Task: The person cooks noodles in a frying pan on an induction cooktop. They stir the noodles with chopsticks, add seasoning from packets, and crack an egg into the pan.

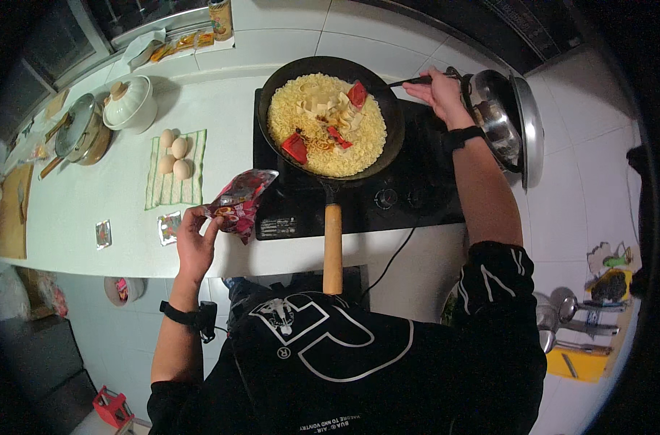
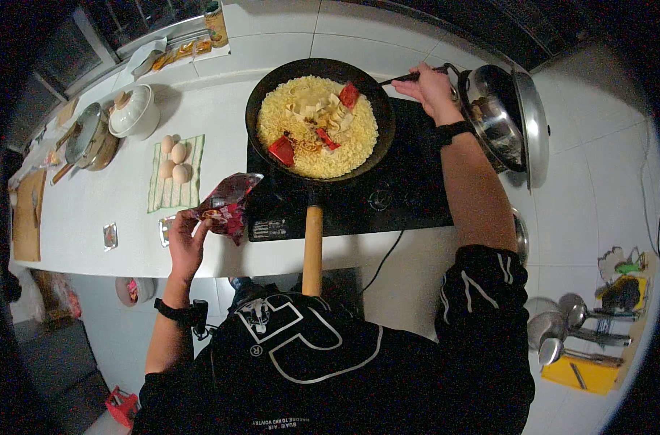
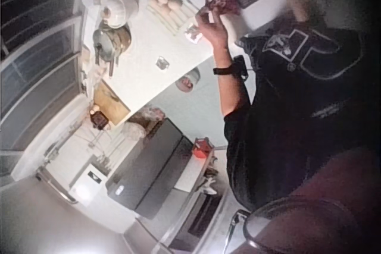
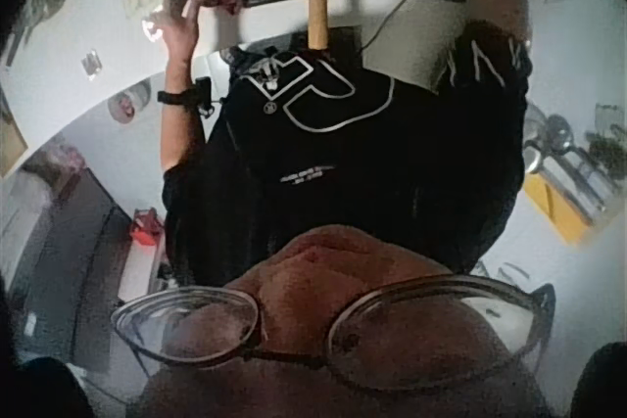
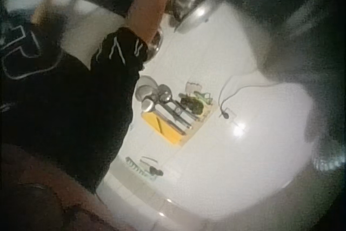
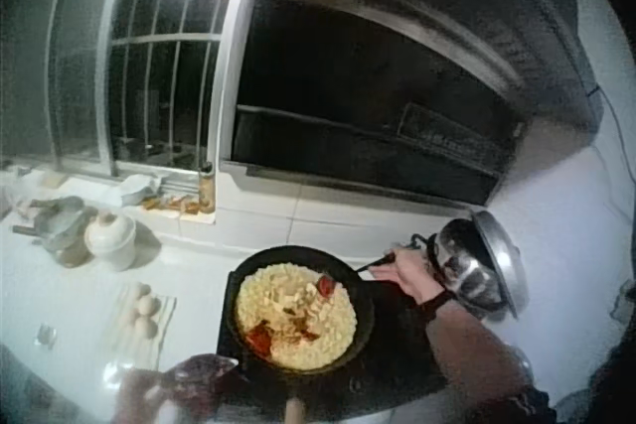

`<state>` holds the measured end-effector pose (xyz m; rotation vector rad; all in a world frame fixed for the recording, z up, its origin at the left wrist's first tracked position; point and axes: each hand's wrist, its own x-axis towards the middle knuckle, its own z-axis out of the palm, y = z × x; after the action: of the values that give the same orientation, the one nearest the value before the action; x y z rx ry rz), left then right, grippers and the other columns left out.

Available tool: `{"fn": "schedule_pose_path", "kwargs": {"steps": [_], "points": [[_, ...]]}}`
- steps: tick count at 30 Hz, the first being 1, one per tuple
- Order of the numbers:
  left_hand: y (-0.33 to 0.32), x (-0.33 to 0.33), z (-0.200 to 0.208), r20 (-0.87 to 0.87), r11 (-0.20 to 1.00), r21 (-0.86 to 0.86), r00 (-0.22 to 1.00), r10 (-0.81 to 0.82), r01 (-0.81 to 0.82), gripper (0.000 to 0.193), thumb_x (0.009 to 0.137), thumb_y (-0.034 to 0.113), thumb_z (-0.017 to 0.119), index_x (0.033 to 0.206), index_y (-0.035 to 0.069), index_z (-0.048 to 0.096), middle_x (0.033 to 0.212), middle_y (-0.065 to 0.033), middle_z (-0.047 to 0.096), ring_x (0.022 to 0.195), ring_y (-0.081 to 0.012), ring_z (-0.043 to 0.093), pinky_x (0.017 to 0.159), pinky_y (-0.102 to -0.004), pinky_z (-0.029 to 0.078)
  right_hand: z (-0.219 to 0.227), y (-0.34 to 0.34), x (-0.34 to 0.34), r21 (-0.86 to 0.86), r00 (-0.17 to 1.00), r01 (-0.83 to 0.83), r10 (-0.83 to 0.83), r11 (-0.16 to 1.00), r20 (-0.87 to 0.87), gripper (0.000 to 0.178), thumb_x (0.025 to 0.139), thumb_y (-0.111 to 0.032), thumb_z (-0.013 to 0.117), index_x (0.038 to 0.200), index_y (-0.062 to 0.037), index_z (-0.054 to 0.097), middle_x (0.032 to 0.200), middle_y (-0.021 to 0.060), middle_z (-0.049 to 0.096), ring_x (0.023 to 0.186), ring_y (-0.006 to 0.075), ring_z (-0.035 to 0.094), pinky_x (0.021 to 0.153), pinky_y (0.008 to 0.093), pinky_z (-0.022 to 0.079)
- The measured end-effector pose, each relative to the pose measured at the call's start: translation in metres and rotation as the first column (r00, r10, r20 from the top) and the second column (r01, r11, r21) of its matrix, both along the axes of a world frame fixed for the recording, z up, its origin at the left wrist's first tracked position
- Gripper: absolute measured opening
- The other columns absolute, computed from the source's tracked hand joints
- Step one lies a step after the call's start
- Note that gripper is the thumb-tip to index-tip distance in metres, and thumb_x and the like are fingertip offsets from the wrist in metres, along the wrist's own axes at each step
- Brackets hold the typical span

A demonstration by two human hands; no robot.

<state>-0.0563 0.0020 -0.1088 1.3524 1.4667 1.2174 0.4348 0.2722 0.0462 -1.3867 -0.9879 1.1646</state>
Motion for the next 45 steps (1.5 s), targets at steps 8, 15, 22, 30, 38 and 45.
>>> {"fn": "schedule_pose_path", "kwargs": {"steps": [8, 15, 22, 30, 38, 45], "points": [[-0.030, 0.019, 0.009, -0.048, 0.994, -0.051, 0.995, 0.089, -0.092, 0.024, 0.090, 0.001, 0.072, 0.107, -0.002, 0.054, 0.105, -0.0101, 0.067, 0.099, -0.0145, 0.064, 0.090, -0.0281, 0.051, -0.018, 0.007, -0.025, 0.011, 0.925, -0.326, 0.317, 0.945, 0.211, 0.038, 0.103, -0.025, 0.051, 0.111, 0.0119, 0.054, 0.100, 0.0231, 0.063, 0.083, 0.0382, 0.074, 0.066, 0.0388, 0.065], [-0.030, 0.014, 0.012, -0.049, 0.997, -0.018, 0.996, 0.070, -0.071, 0.024, 0.090, 0.001, 0.072, 0.107, -0.002, 0.055, 0.105, -0.0110, 0.068, 0.100, -0.0152, 0.064, 0.090, -0.0290, 0.051, -0.013, 0.002, -0.034, 0.087, 0.951, -0.255, 0.234, 0.963, 0.204, 0.036, 0.101, -0.025, 0.053, 0.111, 0.0093, 0.054, 0.103, 0.0218, 0.063, 0.081, 0.0382, 0.074, 0.067, 0.0378, 0.064], [-0.029, 0.013, 0.009, -0.032, 0.997, -0.006, 0.997, 0.074, -0.074, 0.024, 0.090, 0.001, 0.072, 0.107, -0.002, 0.055, 0.104, -0.0111, 0.068, 0.099, -0.0158, 0.065, 0.090, -0.0296, 0.051, -0.009, -0.002, -0.041, 0.068, 0.949, -0.260, 0.242, 0.963, 0.200, 0.036, 0.102, -0.026, 0.052, 0.110, 0.0094, 0.052, 0.101, 0.0232, 0.063, 0.085, 0.0382, 0.073, 0.071, 0.0385, 0.064], [-0.022, 0.016, 0.010, -0.016, 0.997, 0.001, 0.997, 0.074, -0.074, 0.024, 0.091, 0.003, 0.072, 0.105, -0.003, 0.054, 0.102, -0.0111, 0.068, 0.099, -0.0156, 0.065, 0.089, -0.0293, 0.052, 0.004, -0.006, -0.042, 0.120, 0.950, -0.224, 0.190, 0.967, 0.249, 0.036, 0.103, -0.025, 0.050, 0.107, 0.0102, 0.055, 0.097, 0.0228, 0.066, 0.079, 0.0371, 0.074, 0.064, 0.0384, 0.064], [-0.016, 0.016, 0.008, 0.068, 0.998, -0.017, 0.995, 0.068, -0.067, 0.024, 0.091, 0.002, 0.072, 0.107, -0.003, 0.055, 0.103, -0.0111, 0.068, 0.099, -0.0148, 0.064, 0.090, -0.0286, 0.051, 0.029, -0.032, -0.044, 0.238, 0.963, -0.169, 0.109, 0.956, 0.247, 0.035, 0.103, -0.024, 0.051, 0.106, 0.0096, 0.056, 0.097, 0.0236, 0.066, 0.081, 0.0362, 0.074, 0.067, 0.0381, 0.064], [-0.013, 0.014, 0.004, -0.006, 0.998, -0.028, 0.998, 0.058, -0.058, 0.027, 0.090, 0.003, 0.073, 0.109, -0.004, 0.055, 0.104, -0.0113, 0.066, 0.101, -0.0163, 0.065, 0.091, -0.0300, 0.052, 0.052, -0.046, -0.043, 0.259, 0.961, -0.174, 0.107, 0.950, 0.254, 0.032, 0.105, -0.023, 0.047, 0.104, 0.0076, 0.055, 0.097, 0.0243, 0.065, 0.087, 0.0398, 0.073, 0.073, 0.0394, 0.064]]}}
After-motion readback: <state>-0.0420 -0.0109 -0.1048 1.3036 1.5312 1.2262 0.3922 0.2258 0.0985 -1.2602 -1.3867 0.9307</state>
